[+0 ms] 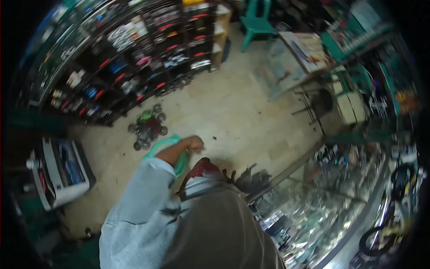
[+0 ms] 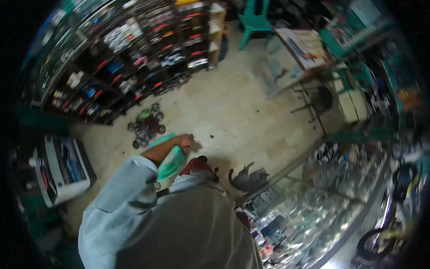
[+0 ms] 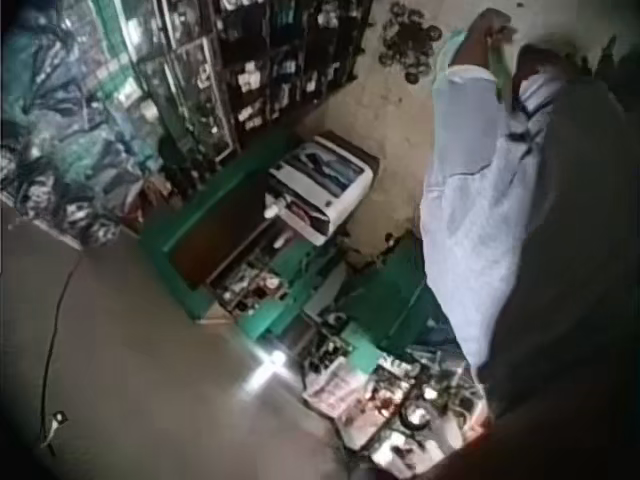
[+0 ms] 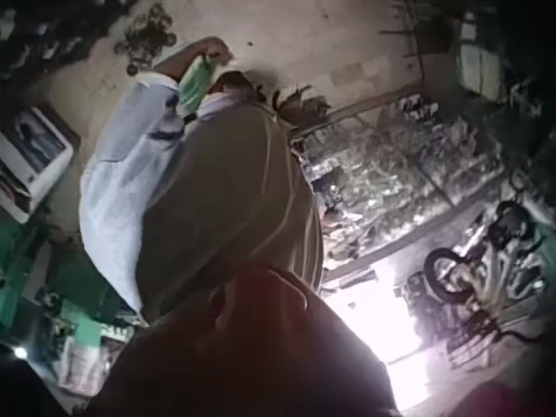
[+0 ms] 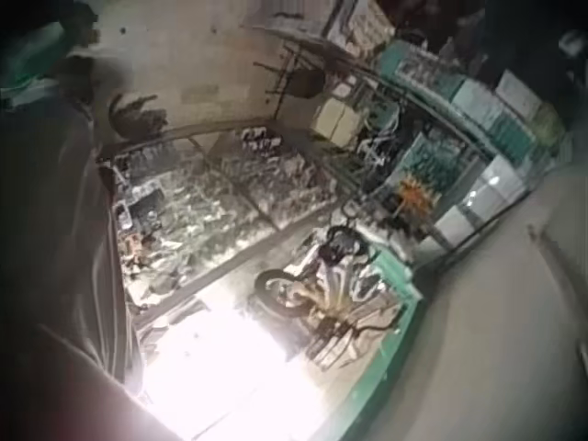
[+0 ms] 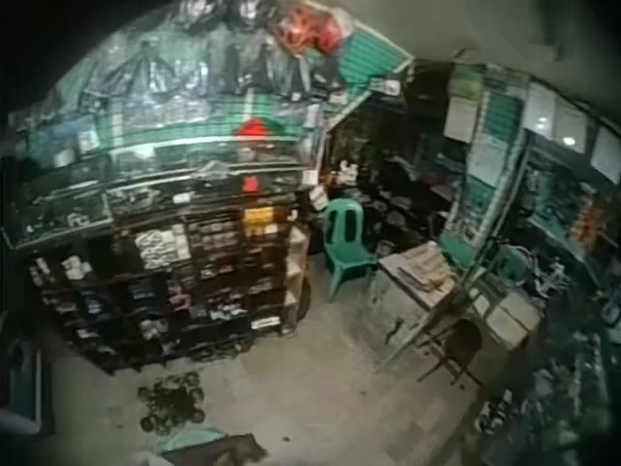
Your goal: Cleaning and assembling bicycle freewheel gears using a cloth and small brush.
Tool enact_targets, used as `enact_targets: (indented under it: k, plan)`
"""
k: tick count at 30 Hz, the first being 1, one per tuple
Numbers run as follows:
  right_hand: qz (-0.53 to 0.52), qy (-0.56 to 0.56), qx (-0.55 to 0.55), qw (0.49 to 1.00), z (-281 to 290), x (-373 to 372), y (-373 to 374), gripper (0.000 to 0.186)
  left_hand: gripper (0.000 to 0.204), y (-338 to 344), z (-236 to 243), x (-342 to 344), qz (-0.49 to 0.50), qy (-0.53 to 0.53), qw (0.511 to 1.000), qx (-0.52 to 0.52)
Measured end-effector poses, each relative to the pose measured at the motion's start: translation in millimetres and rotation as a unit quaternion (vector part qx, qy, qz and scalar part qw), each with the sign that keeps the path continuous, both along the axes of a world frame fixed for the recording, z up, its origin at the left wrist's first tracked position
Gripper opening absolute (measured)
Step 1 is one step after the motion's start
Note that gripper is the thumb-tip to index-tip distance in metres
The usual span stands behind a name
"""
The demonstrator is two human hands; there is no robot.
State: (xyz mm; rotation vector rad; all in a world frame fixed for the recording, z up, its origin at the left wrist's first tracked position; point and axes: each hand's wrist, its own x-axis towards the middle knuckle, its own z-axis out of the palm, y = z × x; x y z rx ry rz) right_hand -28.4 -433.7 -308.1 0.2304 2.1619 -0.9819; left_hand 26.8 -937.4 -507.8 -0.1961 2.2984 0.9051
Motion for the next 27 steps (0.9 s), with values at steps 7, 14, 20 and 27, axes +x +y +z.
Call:
enact_targets:
  k: [7, 14, 20, 27]
  plan:
    - [0.016, -0.139, 0.058, 0.989, -95.0, -117.2, -5.6, 0.029, 0.039, -125.6, 63.9, 78.9, 0.779, -0.032, 0.626, 0.012]
    - [0.171, -0.187, 0.125, 0.959, -151.6, -274.8, -60.5, 0.030, 0.037, 27.9, -14.3, 98.7, 0.558, -0.009, 0.826, -0.079]
    - [0.140, -0.132, 0.020, 0.981, -147.3, -433.7, -189.0, 0.026, 0.043, 237.4, -36.6, 59.9, 0.705, -0.072, 0.705, -0.013]
    - [0.327, -0.080, 0.030, 0.941, -165.6, -512.5, -328.6, 0.024, 0.046, 244.6, 21.8, 93.8, 0.791, -0.064, 0.608, 0.026]
